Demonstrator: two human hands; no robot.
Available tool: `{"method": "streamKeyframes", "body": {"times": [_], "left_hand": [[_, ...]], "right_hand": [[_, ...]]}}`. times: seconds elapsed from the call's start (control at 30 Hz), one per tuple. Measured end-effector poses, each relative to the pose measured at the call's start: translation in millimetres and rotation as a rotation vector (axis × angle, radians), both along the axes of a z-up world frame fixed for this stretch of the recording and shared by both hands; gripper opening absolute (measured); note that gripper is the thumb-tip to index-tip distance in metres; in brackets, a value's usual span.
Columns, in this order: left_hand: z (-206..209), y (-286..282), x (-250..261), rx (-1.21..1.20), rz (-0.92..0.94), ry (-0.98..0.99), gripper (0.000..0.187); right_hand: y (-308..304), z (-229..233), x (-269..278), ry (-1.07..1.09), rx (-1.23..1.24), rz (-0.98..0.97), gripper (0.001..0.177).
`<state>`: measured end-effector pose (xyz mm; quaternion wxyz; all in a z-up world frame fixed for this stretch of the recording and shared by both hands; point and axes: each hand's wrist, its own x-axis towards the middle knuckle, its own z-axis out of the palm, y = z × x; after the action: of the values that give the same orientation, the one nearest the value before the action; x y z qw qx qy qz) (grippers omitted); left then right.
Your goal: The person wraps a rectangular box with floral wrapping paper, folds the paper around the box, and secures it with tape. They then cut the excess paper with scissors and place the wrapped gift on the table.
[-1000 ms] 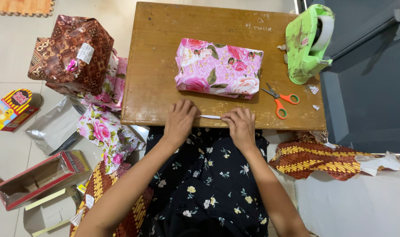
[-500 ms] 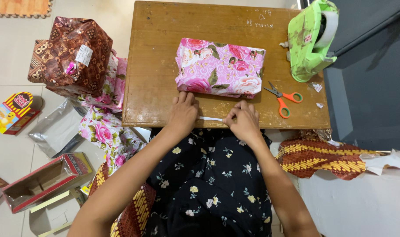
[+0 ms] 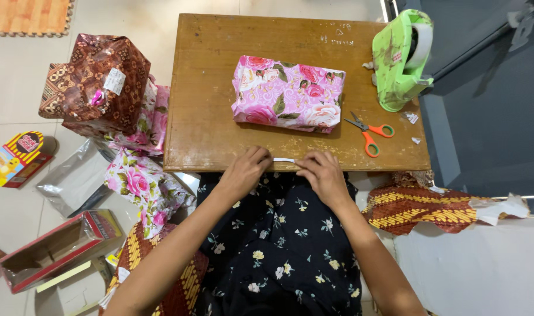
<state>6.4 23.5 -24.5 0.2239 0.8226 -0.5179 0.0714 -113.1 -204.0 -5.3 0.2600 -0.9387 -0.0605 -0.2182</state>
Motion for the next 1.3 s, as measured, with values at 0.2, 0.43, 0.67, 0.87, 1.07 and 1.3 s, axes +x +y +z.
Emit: {"method": "streamKeyframes", "body": {"times": [0.2, 0.43, 0.67, 0.87, 1.07, 1.3], "left_hand": [[13, 1, -16, -0.042, 0.047, -0.220, 0.029], [9, 9, -18, -0.064, 0.107, -0.127, 0.012], [29, 7, -36, -0.378, 0.293, 0.748, 0.022], [49, -2, -58, -0.462, 0.208, 0.569, 0.017], [64, -6, -66, -0.493, 0.218, 0.552, 0.015], [69, -3, -67, -0.445, 0.239, 0.470, 0.015]], "right_hand": [[-1, -3, -7, -0.026, -0.055, 0.024, 0.014], [-12, -11, -11, -0.023, 0.121, -0.058, 0.009], [16, -27, -14, 0.237, 1.172, -0.092, 0.038], [47, -22, -2, 0.311, 1.273, -0.031, 0.031], [47, -8, -2, 0.284, 1.283, -0.073, 0.023], [45, 7, 3, 0.170, 1.296, -0.069, 0.017]]}}
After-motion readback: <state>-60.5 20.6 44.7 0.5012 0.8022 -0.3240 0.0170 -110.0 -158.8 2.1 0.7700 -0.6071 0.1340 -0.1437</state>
